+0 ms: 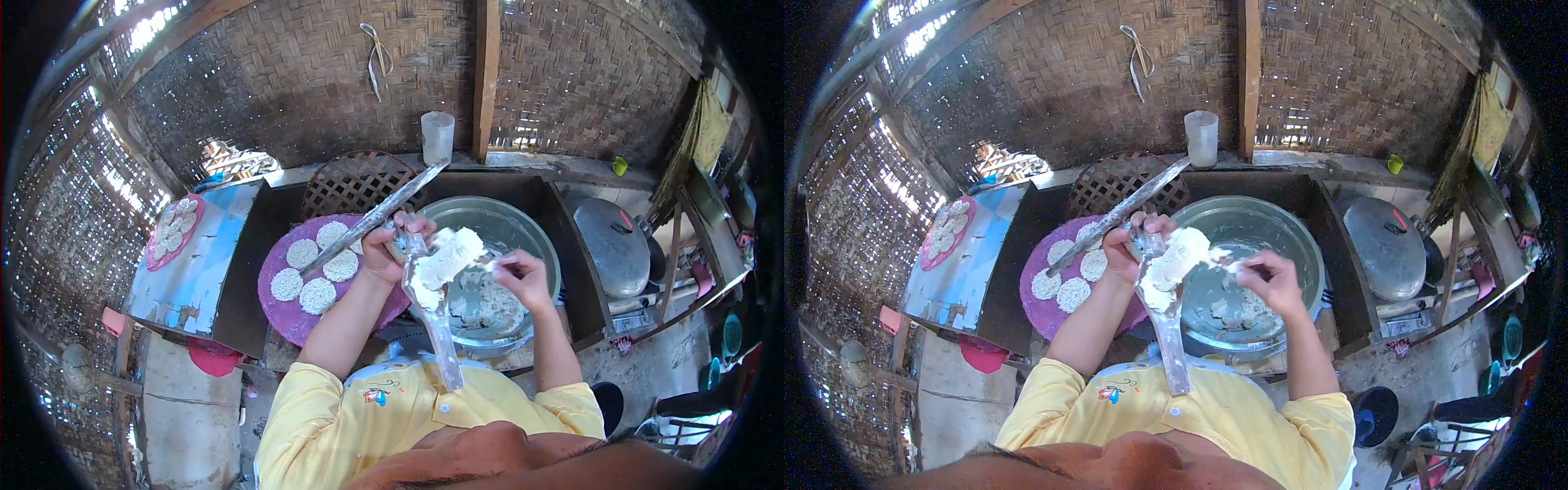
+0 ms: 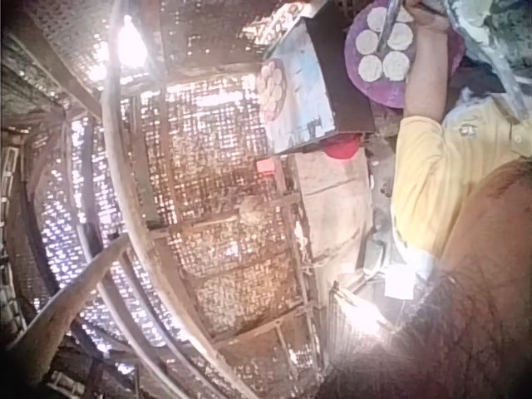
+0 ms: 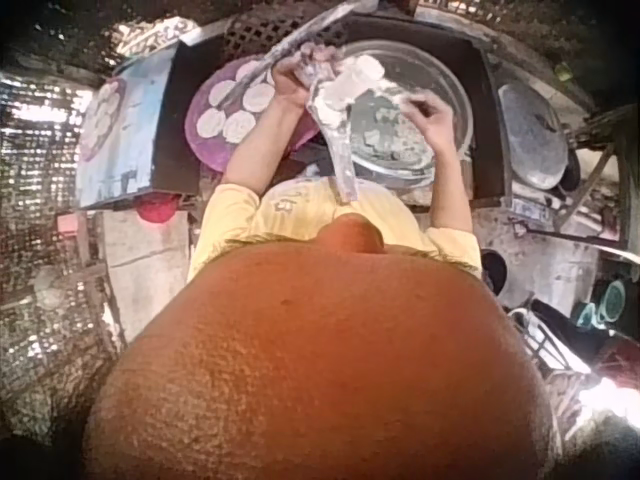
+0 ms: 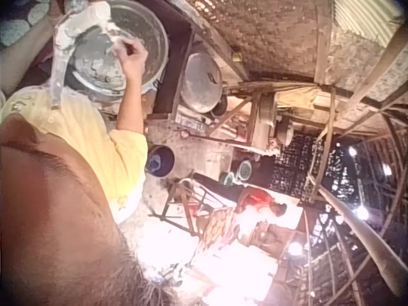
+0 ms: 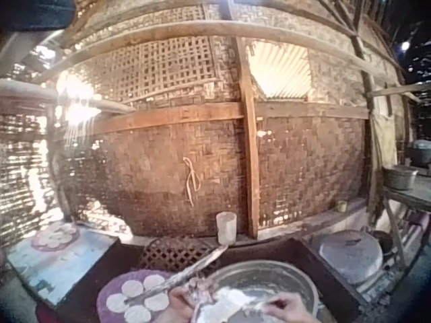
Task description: The person uses a wooden tool and a spoon to place dough into a circular ring mold on a purple tray, presses the dough flat, and then removes the ring. The person repeats this process several times to create multiple dough discs.
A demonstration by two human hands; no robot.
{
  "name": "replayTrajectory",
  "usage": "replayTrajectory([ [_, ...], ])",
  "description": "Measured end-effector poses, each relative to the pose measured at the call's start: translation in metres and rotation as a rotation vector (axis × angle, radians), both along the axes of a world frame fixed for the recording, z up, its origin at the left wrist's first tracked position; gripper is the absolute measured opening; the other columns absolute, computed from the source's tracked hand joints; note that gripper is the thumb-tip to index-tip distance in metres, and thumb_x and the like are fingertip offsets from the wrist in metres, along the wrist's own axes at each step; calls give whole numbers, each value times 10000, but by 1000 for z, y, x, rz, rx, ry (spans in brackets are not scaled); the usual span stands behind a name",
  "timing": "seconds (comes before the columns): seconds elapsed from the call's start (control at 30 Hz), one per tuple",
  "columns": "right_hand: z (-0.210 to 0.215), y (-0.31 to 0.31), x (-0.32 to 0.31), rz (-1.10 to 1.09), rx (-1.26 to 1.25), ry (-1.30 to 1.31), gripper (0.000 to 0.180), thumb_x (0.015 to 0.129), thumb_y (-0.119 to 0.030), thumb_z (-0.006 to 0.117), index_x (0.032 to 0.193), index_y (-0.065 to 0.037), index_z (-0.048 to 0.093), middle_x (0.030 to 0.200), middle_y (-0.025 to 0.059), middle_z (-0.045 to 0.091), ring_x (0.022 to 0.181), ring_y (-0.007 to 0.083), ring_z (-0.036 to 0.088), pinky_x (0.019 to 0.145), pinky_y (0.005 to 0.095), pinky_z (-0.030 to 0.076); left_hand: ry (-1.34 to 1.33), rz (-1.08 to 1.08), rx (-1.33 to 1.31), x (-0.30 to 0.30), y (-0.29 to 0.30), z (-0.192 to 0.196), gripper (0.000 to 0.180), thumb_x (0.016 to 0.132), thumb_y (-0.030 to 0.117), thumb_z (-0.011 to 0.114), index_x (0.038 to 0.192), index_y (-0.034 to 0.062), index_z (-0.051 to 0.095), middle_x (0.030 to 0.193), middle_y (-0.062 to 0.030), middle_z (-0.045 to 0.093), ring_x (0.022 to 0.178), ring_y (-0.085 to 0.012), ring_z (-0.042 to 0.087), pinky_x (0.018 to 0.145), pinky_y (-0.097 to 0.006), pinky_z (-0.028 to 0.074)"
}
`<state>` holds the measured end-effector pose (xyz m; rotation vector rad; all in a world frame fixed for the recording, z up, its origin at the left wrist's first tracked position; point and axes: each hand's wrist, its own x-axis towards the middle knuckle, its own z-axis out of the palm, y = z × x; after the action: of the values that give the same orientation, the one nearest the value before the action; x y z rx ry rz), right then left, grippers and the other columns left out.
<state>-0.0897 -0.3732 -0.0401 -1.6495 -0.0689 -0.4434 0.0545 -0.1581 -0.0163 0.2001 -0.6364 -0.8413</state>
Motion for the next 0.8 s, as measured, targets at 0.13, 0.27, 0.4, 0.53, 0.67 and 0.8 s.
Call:
replayTrajectory([
  [0.13, 7, 17, 12, 95, -84, -7, 177, 670, -27, 709, 802, 5, 596, 787, 52, 622, 726, 94, 589, 655, 220, 478, 9, -23, -46, -10, -7, 0, 178, 633, 195, 644, 773, 130, 556, 784, -32, 521, 971, -257, 472, 1031, -496, 219],
  [0.27, -6, 6, 2, 96, -233, -1, 178, 659, -54, 723, 790, -3, 614, 763, 56, 618, 661, 78, 565, 585, 200, 442, -6, 39, -118, -8, 3, -1, 160, 632, 191, 633, 757, 125, 558, 779, -38, 522, 942, -255, 474, 1045, -497, 190],
  [0.4, -19, -1, -20, 111, -172, 95, 181, 662, -61, 727, 794, -10, 614, 765, 38, 610, 663, 66, 543, 583, 199, 423, 38, 144, -137, 6, 13, 2, 168, 618, 187, 628, 752, 120, 553, 774, -51, 510, 877, -249, 473, 1044, -496, 198],
  [0.53, -15, 5, -34, 92, 141, 202, 162, 701, -63, 699, 811, 9, 604, 758, 24, 608, 649, 66, 540, 582, 204, 432, -32, 416, -6, 17, 21, 6, 225, 588, 63, 604, 798, 93, 529, 755, -45, 487, 795, -212, 489, 1005, -488, 286],
  [0.67, -5, 0, -39, 13, 87, 308, 155, 724, -87, 682, 797, 22, 601, 725, 38, 608, 635, 67, 542, 577, 196, 430, -447, 797, 350, 11, 20, 16, 293, 617, 0, 626, 861, 85, 489, 792, -34, 478, 767, -171, 499, 873, -408, 417],
  [0.8, -11, 6, -34, -43, 92, 365, 171, 731, -133, 674, 779, 15, 604, 676, 34, 594, 594, 60, 518, 537, 192, 403, -420, 545, 555, 4, 16, 15, 224, 757, 201, 588, 906, 57, 503, 850, -79, 526, 764, -208, 539, 724, -351, 478],
])
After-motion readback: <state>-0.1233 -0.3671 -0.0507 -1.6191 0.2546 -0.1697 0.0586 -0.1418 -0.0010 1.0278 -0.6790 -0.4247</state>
